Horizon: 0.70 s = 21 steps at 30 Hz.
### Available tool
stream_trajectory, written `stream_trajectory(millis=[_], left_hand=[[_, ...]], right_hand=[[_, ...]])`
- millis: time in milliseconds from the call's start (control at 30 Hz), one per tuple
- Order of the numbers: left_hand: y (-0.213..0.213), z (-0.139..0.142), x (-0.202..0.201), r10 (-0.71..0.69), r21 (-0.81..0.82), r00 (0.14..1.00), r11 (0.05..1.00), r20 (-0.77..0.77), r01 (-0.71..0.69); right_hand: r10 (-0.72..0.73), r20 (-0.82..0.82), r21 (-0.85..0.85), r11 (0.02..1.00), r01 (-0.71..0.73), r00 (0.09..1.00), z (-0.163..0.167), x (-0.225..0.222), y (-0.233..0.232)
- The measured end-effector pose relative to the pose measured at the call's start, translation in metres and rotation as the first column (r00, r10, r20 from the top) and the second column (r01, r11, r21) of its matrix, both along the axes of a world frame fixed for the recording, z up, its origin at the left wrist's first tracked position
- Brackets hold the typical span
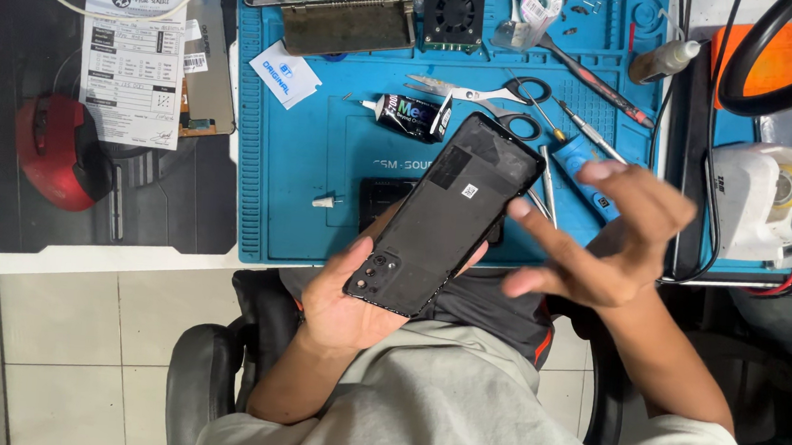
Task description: The person uses a screwdriver on a disassembled smartphone, then squeezes adhesive from a tube around the edge of the phone's back cover, rotating the cover to apply glue along its rim, and presses the cover onto the phone body with both hands.
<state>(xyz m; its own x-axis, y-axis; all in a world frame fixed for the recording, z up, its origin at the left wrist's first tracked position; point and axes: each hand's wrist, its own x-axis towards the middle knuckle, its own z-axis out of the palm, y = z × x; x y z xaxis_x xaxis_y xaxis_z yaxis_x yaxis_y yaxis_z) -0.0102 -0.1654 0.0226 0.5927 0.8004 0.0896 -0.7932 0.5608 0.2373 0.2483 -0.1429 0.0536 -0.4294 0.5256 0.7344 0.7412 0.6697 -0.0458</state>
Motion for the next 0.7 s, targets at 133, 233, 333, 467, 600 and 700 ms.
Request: stream_trajectory(millis=[133,233,333,467,600,700], left_hand=[[-0.001,0.003,-0.002,-0.004,0.022,1.000,1.000,-0.001,0.004],[-0.002,0.005,-0.002,0.010,0.028,1.000,1.000,0.004,-0.010],[-0.002,0.005,0.001,0.041,-0.004,0.999,0.999,0.005,-0.041],[-0.004,0.003,0.005,0.085,-0.021,0.996,0.996,-0.003,-0.085],[-0.004,0.001,0.006,0.102,-0.027,0.992,0.994,-0.075,-0.104],[-0.005,0.002,0.007,0.118,-0.020,0.989,0.993,-0.093,-0.120]], right_hand=[[-0.089,0.011,-0.039,0.995,0.089,0.996,0.007,0.002,0.001],[-0.085,0.050,-0.050,0.995,0.088,0.995,0.008,0.000,0.003],[-0.050,0.101,-0.010,0.999,0.052,0.994,0.004,-0.005,0.003],[0.005,0.075,-0.046,0.999,-0.001,0.997,-0.004,-0.013,-0.009],[0.073,0.014,-0.029,0.997,-0.072,0.997,-0.014,-0.022,-0.016],[0.123,0.007,-0.024,0.992,-0.123,0.992,-0.017,-0.026,-0.019]])
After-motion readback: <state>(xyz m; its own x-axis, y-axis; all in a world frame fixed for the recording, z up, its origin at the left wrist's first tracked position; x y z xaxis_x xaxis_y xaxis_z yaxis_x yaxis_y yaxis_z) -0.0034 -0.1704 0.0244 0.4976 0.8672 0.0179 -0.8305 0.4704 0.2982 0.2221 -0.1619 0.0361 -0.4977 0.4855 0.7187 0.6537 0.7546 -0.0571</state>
